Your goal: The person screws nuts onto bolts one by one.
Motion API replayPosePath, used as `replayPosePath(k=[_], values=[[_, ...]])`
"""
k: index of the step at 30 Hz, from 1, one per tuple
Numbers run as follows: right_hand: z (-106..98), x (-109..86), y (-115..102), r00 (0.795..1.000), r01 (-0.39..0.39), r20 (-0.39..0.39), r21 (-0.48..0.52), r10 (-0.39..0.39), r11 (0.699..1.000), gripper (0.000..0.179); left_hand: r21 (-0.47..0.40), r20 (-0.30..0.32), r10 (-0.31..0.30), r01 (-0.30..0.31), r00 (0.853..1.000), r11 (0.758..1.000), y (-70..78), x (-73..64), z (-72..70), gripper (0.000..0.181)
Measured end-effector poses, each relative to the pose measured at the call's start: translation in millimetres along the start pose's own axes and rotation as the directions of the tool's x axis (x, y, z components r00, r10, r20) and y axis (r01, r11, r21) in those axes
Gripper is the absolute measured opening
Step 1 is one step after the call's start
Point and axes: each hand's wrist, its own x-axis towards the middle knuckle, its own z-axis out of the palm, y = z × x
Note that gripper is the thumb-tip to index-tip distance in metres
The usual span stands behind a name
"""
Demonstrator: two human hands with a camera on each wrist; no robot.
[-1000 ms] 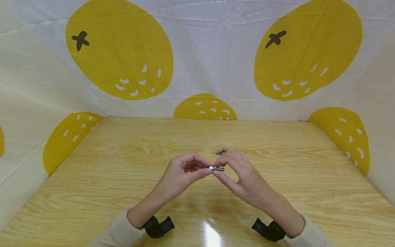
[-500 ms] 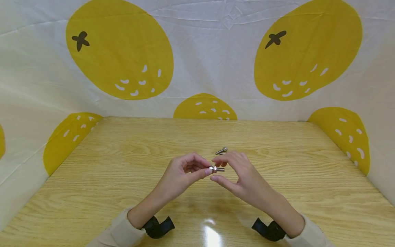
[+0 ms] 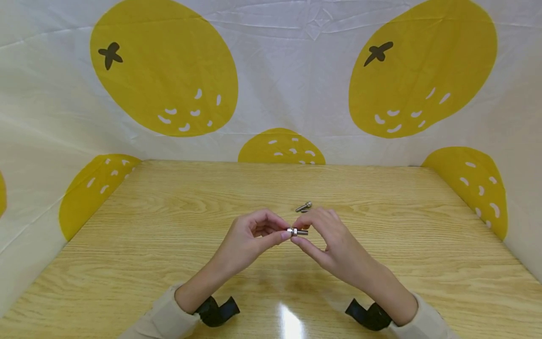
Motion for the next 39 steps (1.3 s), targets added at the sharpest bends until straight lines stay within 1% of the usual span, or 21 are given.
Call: replayPosePath(k=[3, 7, 11, 13, 15, 17, 20, 23, 28, 34, 39], values=[[0.4, 0.0, 0.2, 1.0, -0.008, 0.006, 0.003, 0.008, 1.0, 0.015, 0.0, 0.002, 0.005, -0.005, 1.0, 1.0, 0.3, 0.1, 0.1, 0.015], [1.4, -0.5, 0.7, 0.999, -0.029, 0.016, -0.01, 0.029, 1.0, 0.004, -0.002, 0.007, 0.0, 0.0, 1.0, 1.0, 0.5, 0.0, 0.2, 0.016], [0.8, -1.0, -0.5, 0.996, -0.08, 0.041, -0.024, 0.081, 0.996, 0.007, -0.001, 0.009, -0.005, 0.005, 1.0, 1.0, 0.4, 0.0, 0.2, 0.016], [-0.6, -1.3, -1.5, 0.993, -0.104, 0.051, -0.023, 0.105, 0.994, 0.016, 0.0, 0.007, -0.005, 0.005, 1.0, 1.0, 0.4, 0.1, 0.0, 0.016], [-2.0, -1.1, -2.0, 0.994, -0.098, 0.049, -0.018, 0.099, 0.995, 0.026, 0.002, 0.005, -0.003, 0.003, 1.0, 1.0, 0.2, 0.2, -0.1, 0.016], [-2.8, -0.8, -1.7, 0.997, -0.064, 0.035, -0.012, 0.064, 0.998, 0.03, 0.005, 0.003, -0.006, 0.006, 1.0, 1.0, 0.1, 0.2, -0.2, 0.016], [-2.6, -0.1, -0.2, 1.0, -0.006, 0.017, -0.002, 0.006, 1.0, 0.026, 0.006, 0.001, -0.006, 0.006, 1.0, 1.0, -0.1, 0.2, -0.2, 0.016], [-2.0, 0.2, 1.0, 1.0, 0.021, 0.009, 0.0, -0.021, 1.0, 0.022, 0.007, -0.001, -0.004, 0.004, 1.0, 1.0, -0.2, 0.3, -0.1, 0.016], [-1.2, 0.4, 1.4, 1.0, 0.028, 0.009, 0.001, -0.028, 1.0, 0.02, 0.008, -0.003, 0.002, -0.002, 1.0, 1.0, -0.3, 0.5, -0.1, 0.015], [-0.7, 0.2, 0.9, 1.0, 0.012, 0.024, -0.013, -0.011, 1.0, 0.015, 0.0, -0.001, 0.006, -0.006, 1.0, 1.0, 0.0, 0.2, 0.2, 0.015], [0.5, -0.9, 2.4, 1.0, 0.0, 0.024, -0.034, 0.001, 0.999, 0.006, 0.005, 0.003, 0.002, -0.002, 1.0, 1.0, 0.6, -0.1, 0.5, 0.016]])
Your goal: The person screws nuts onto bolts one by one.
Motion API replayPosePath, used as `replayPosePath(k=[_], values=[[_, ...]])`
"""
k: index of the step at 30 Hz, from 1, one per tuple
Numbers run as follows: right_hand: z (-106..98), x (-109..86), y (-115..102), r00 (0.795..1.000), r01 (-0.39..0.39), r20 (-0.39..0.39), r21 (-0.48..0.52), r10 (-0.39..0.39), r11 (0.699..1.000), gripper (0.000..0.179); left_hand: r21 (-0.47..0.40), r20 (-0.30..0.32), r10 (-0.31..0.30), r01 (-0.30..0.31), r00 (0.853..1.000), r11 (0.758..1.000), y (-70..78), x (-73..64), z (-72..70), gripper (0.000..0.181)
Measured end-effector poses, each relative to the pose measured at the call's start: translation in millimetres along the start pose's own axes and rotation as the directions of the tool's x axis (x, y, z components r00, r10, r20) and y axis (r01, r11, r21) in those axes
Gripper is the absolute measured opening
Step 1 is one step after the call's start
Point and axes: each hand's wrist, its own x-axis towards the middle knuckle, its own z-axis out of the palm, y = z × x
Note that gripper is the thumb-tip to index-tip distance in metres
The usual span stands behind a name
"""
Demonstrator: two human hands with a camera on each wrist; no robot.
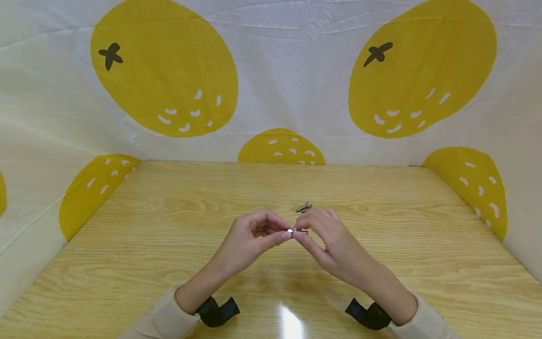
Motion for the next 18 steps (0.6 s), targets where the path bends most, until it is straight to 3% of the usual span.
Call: replayPosePath(k=[6, 9, 18], values=[[-0.6, -0.6, -0.8, 0.999, -0.034, 0.017, -0.021, 0.034, 0.999, 0.013, -0.01, 0.004, -0.002, 0.002, 1.0, 1.0, 0.9, -0.2, 0.5, 0.015], [-2.7, 0.0, -2.8, 0.998, -0.051, 0.033, -0.008, 0.051, 0.999, 0.026, -0.007, 0.004, 0.0, 0.0, 1.0, 1.0, 0.8, -0.3, 0.3, 0.015], [-1.1, 1.1, 0.3, 0.996, 0.08, -0.037, 0.0, -0.08, 0.997, 0.017, -0.008, 0.003, 0.004, -0.004, 1.0, 1.0, -0.3, 0.2, 0.1, 0.016]])
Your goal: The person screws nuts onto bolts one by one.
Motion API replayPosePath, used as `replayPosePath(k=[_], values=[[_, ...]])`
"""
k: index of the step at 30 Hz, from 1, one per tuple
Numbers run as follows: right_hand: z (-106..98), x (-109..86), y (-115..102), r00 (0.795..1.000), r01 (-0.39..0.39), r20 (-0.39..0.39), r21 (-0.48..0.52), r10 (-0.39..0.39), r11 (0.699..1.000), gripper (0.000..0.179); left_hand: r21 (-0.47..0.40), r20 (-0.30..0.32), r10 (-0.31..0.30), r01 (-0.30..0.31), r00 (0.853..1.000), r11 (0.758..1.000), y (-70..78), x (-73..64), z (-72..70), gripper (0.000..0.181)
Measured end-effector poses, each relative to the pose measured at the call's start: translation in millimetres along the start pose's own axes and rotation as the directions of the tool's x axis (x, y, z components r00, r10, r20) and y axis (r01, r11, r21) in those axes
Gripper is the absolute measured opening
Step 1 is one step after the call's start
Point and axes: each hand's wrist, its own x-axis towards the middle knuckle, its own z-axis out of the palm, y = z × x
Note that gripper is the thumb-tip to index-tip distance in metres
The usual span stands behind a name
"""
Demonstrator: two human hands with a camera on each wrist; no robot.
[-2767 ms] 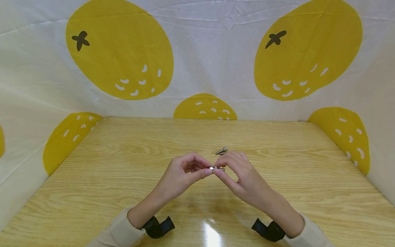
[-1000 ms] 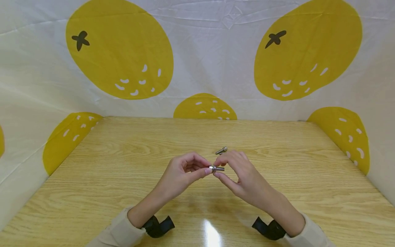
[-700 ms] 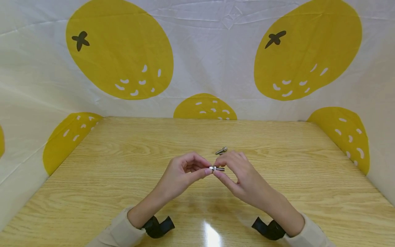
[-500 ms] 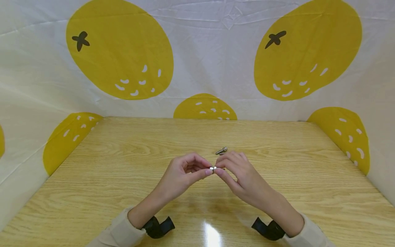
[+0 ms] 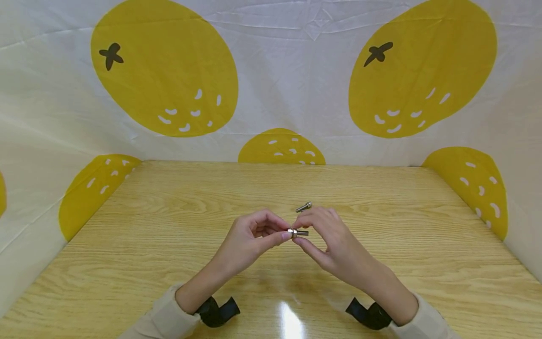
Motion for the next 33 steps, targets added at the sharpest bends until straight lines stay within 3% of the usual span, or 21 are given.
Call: replayPosePath(k=[9, 14, 21, 24, 29, 33], values=[[-0.5, -0.1, -0.6, 1.0, -0.023, 0.001, -0.011, 0.023, 1.0, 0.014, 0.001, 0.0, -0.004, 0.004, 1.0, 1.0, 0.5, -0.1, 0.1, 0.015], [1.9, -1.1, 1.3, 0.999, -0.031, -0.018, -0.038, 0.03, 0.999, 0.022, 0.0, 0.003, -0.002, 0.002, 1.0, 1.0, 0.2, -0.6, 0.2, 0.016], [-0.8, -1.5, 0.2, 0.996, -0.093, 0.006, -0.016, 0.093, 0.996, 0.02, 0.001, 0.003, -0.002, 0.002, 1.0, 1.0, -0.6, -0.3, 0.0, 0.016], [-1.3, -0.9, 0.0, 0.998, -0.057, 0.009, -0.001, 0.057, 0.998, 0.026, -0.002, 0.003, -0.002, 0.002, 1.0, 1.0, -0.5, -0.1, -0.2, 0.016], [0.6, 0.7, 1.4, 0.999, 0.031, -0.021, -0.006, -0.031, 1.0, 0.018, -0.006, -0.002, -0.004, 0.004, 1.0, 1.0, -0.5, 0.1, -0.2, 0.017], [1.7, 0.5, 2.4, 0.999, 0.041, -0.027, -0.013, -0.041, 0.999, 0.016, -0.005, -0.003, -0.006, 0.006, 1.0, 1.0, -0.6, 0.1, -0.2, 0.016]])
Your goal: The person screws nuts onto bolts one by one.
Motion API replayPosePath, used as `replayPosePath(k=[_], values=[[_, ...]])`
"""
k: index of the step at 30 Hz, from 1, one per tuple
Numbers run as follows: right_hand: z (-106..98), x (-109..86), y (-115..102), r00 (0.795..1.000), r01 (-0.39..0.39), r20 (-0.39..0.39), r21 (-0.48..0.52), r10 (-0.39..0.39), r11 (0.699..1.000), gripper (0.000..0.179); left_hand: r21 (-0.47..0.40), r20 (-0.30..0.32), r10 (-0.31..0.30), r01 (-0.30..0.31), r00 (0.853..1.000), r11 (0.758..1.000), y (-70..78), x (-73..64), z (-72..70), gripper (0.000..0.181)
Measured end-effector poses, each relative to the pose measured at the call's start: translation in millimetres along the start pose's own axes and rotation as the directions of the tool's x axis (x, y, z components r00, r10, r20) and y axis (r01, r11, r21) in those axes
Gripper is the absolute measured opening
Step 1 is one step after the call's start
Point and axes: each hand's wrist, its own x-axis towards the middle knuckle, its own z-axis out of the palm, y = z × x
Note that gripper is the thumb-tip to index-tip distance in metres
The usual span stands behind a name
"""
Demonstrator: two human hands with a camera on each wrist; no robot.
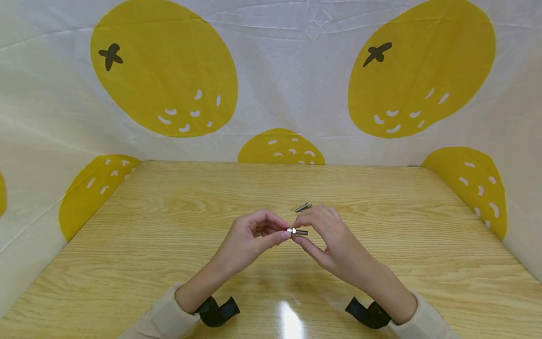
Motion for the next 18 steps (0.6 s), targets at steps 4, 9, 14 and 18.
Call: replayPosePath(k=[4, 9, 14, 18], values=[[-0.3, -0.4, 0.1, 1.0, -0.01, 0.006, -0.006, 0.01, 1.0, 0.017, 0.003, 0.001, 0.0, 0.0, 1.0, 1.0, 0.1, -0.1, -0.1, 0.016], [-0.1, -0.7, -0.6, 1.0, -0.018, 0.012, -0.021, 0.019, 1.0, 0.017, -0.001, 0.003, -0.002, 0.002, 1.0, 1.0, 0.4, -0.3, -0.3, 0.015], [1.0, -1.6, -1.0, 0.999, -0.042, 0.026, -0.033, 0.043, 0.999, 0.023, -0.001, 0.006, -0.002, 0.002, 1.0, 1.0, 0.8, -0.5, 0.2, 0.015], [2.3, -1.6, -1.4, 0.999, -0.044, 0.021, -0.034, 0.045, 0.998, 0.024, -0.002, 0.006, -0.002, 0.002, 1.0, 1.0, 1.0, -0.7, 0.5, 0.016]])
